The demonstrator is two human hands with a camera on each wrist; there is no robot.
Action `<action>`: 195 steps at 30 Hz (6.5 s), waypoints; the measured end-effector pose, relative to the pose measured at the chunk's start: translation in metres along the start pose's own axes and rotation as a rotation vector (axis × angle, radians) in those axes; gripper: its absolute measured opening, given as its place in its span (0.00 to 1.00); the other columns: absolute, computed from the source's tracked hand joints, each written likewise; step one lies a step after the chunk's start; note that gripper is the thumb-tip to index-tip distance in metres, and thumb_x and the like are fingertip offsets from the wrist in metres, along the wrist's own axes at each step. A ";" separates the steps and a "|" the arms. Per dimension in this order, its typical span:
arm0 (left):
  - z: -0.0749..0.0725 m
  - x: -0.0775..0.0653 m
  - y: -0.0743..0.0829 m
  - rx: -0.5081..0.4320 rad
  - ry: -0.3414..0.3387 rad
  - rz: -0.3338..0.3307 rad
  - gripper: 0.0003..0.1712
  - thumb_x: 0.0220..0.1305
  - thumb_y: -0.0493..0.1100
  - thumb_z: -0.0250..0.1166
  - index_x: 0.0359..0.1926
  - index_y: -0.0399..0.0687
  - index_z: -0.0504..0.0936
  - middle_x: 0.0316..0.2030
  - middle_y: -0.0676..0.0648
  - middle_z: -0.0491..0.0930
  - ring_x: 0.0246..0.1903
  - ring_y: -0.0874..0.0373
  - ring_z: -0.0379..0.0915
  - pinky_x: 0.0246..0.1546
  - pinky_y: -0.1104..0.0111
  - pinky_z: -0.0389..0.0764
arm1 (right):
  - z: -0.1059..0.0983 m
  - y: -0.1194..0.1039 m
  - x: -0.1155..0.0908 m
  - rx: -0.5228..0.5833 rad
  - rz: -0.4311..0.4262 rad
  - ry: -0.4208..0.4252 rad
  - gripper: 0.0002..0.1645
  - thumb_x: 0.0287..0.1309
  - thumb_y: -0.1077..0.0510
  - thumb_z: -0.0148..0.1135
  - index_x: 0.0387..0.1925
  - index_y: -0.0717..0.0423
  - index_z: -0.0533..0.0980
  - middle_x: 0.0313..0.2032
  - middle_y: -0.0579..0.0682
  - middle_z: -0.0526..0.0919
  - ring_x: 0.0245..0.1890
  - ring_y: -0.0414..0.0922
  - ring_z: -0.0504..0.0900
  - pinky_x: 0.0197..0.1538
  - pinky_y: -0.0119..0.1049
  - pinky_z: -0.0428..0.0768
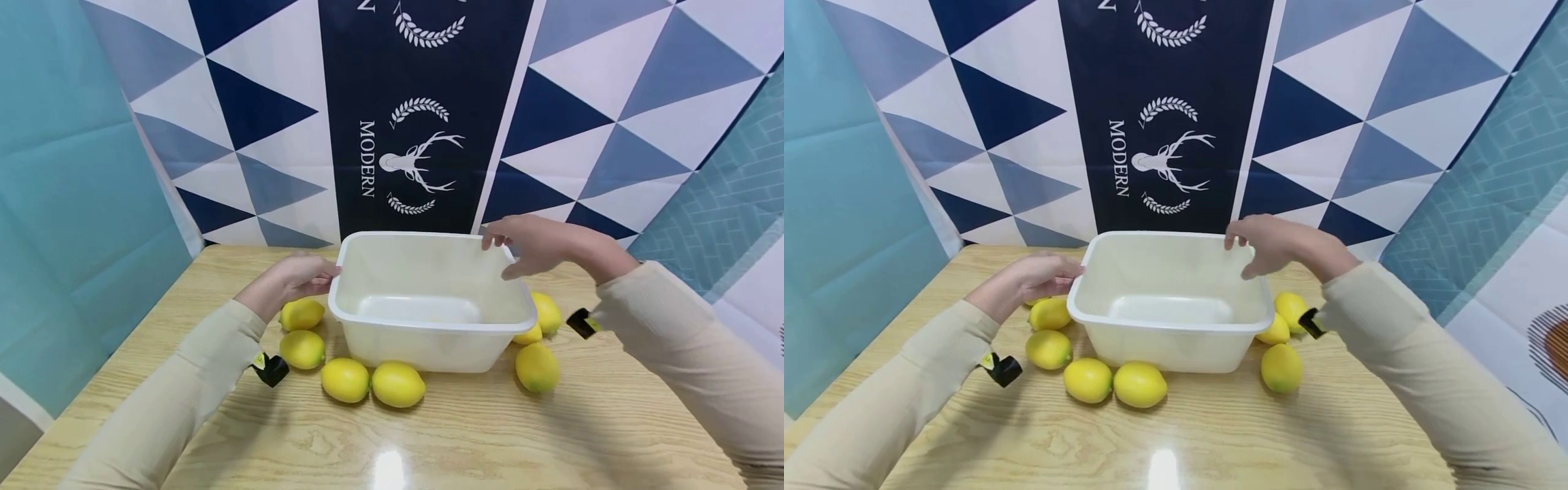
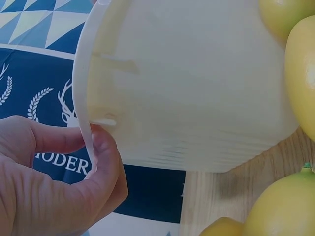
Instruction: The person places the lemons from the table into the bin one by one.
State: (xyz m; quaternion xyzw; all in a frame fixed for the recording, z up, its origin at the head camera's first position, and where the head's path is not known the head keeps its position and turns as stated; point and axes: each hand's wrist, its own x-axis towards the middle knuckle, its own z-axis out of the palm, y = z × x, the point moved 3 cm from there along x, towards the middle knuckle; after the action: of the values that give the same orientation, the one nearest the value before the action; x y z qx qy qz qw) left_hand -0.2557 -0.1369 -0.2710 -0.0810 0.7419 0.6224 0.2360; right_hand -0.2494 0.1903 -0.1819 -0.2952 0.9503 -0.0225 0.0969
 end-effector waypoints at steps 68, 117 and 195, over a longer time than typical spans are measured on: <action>0.004 0.000 -0.004 0.018 0.048 0.021 0.23 0.68 0.37 0.55 0.62 0.32 0.68 0.42 0.48 0.72 0.37 0.62 0.72 0.63 0.67 0.74 | 0.158 0.044 -0.091 -0.014 -0.456 0.401 0.45 0.18 0.74 0.75 0.46 0.44 0.73 0.55 0.45 0.73 0.54 0.38 0.68 0.63 0.09 0.54; 0.004 0.000 -0.003 0.031 0.045 0.009 0.24 0.67 0.38 0.56 0.62 0.34 0.68 0.44 0.48 0.72 0.39 0.60 0.71 0.56 0.71 0.78 | 0.171 0.038 -0.085 -0.099 -0.350 0.318 0.32 0.38 0.52 0.76 0.49 0.46 0.73 0.46 0.39 0.74 0.42 0.35 0.72 0.41 0.36 0.80; 0.005 -0.003 -0.001 0.035 0.040 0.006 0.24 0.68 0.38 0.55 0.63 0.33 0.67 0.44 0.47 0.72 0.37 0.60 0.71 0.38 0.79 0.81 | 0.031 0.050 -0.065 -0.143 -0.058 0.096 0.28 0.33 0.60 0.77 0.40 0.46 0.75 0.38 0.43 0.75 0.36 0.40 0.69 0.32 0.27 0.74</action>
State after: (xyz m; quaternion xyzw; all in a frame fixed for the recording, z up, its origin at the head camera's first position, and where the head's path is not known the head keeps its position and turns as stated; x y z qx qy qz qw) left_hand -0.2511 -0.1325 -0.2715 -0.0871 0.7574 0.6084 0.2204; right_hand -0.2182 0.2688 -0.2065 -0.3272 0.9441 0.0285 0.0291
